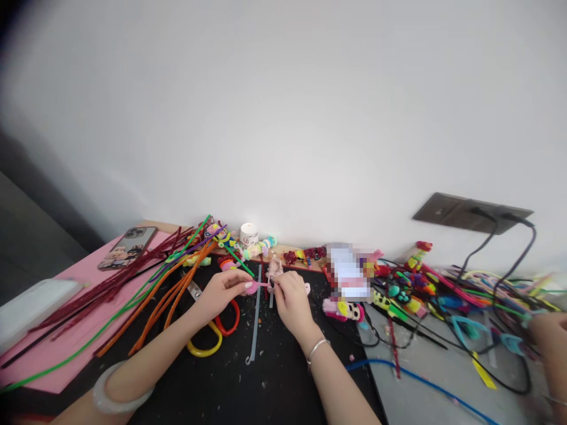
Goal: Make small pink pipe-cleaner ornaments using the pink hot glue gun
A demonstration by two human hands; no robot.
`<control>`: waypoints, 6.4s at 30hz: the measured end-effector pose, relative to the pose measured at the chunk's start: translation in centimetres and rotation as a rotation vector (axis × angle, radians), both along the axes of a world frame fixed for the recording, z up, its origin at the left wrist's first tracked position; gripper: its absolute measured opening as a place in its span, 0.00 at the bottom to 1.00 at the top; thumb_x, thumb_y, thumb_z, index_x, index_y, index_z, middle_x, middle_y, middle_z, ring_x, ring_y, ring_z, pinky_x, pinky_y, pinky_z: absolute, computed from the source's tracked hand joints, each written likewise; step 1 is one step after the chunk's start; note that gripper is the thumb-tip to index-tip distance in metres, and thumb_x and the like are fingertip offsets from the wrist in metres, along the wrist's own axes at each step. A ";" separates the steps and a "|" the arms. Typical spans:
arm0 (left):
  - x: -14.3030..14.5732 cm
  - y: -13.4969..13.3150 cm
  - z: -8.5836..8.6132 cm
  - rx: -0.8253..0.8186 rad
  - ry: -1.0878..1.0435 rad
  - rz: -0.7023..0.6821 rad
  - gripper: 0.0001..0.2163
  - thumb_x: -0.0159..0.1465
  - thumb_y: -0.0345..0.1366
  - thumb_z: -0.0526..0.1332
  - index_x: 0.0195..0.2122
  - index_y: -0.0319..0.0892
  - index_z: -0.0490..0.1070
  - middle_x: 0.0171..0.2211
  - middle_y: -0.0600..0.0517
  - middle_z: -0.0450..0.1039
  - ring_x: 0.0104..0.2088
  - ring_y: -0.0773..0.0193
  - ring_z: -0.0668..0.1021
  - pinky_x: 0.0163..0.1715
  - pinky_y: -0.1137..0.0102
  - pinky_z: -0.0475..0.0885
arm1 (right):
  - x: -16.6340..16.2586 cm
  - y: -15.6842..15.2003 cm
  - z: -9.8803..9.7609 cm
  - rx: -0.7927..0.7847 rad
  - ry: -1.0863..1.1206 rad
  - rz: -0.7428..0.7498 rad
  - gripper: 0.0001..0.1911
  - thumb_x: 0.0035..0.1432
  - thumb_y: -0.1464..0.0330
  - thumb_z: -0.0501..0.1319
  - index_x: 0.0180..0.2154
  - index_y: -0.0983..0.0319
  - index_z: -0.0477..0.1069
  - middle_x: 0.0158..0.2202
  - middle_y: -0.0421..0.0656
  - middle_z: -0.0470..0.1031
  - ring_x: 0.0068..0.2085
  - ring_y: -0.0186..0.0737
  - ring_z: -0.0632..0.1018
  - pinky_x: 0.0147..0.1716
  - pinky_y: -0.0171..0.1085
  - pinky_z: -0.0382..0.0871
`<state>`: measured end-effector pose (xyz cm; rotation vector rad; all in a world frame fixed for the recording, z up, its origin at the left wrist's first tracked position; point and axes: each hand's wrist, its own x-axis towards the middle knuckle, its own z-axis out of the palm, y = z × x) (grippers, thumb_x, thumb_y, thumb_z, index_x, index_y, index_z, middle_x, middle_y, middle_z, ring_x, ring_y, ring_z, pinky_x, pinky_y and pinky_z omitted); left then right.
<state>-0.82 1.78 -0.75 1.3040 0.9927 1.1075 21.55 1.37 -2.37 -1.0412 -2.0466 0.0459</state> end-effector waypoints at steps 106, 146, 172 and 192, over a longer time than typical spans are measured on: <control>0.7 -0.9 0.5 -0.165 -0.110 0.066 0.17 0.47 0.36 0.80 0.34 0.42 0.76 0.25 0.54 0.84 0.28 0.63 0.83 0.35 0.69 0.77 | -1.7 -0.9 -1.3 -0.127 0.116 0.075 0.13 0.75 0.67 0.59 0.36 0.59 0.79 0.31 0.45 0.83 0.32 0.43 0.82 0.34 0.38 0.78; 0.8 -0.7 -0.2 -0.026 0.016 0.012 0.14 0.52 0.36 0.72 0.40 0.42 0.76 0.25 0.53 0.84 0.30 0.57 0.85 0.39 0.64 0.78 | -2.3 -1.0 -0.6 -0.520 0.491 0.069 0.19 0.65 0.52 0.66 0.33 0.60 0.83 0.24 0.43 0.81 0.21 0.39 0.75 0.23 0.36 0.68; 0.0 -0.3 -0.4 0.086 0.201 0.113 0.08 0.59 0.31 0.66 0.31 0.46 0.86 0.30 0.51 0.88 0.34 0.54 0.88 0.41 0.64 0.83 | -1.9 -0.7 -0.2 -0.465 0.522 -0.060 0.23 0.64 0.49 0.64 0.29 0.61 0.80 0.25 0.45 0.81 0.24 0.42 0.76 0.24 0.36 0.71; 0.1 -0.3 -0.4 0.077 0.142 0.119 0.05 0.56 0.38 0.71 0.32 0.44 0.80 0.32 0.49 0.87 0.38 0.53 0.87 0.44 0.61 0.82 | -1.9 -0.6 -0.1 -0.476 0.536 -0.051 0.23 0.63 0.49 0.65 0.28 0.60 0.79 0.24 0.44 0.80 0.23 0.41 0.75 0.23 0.37 0.70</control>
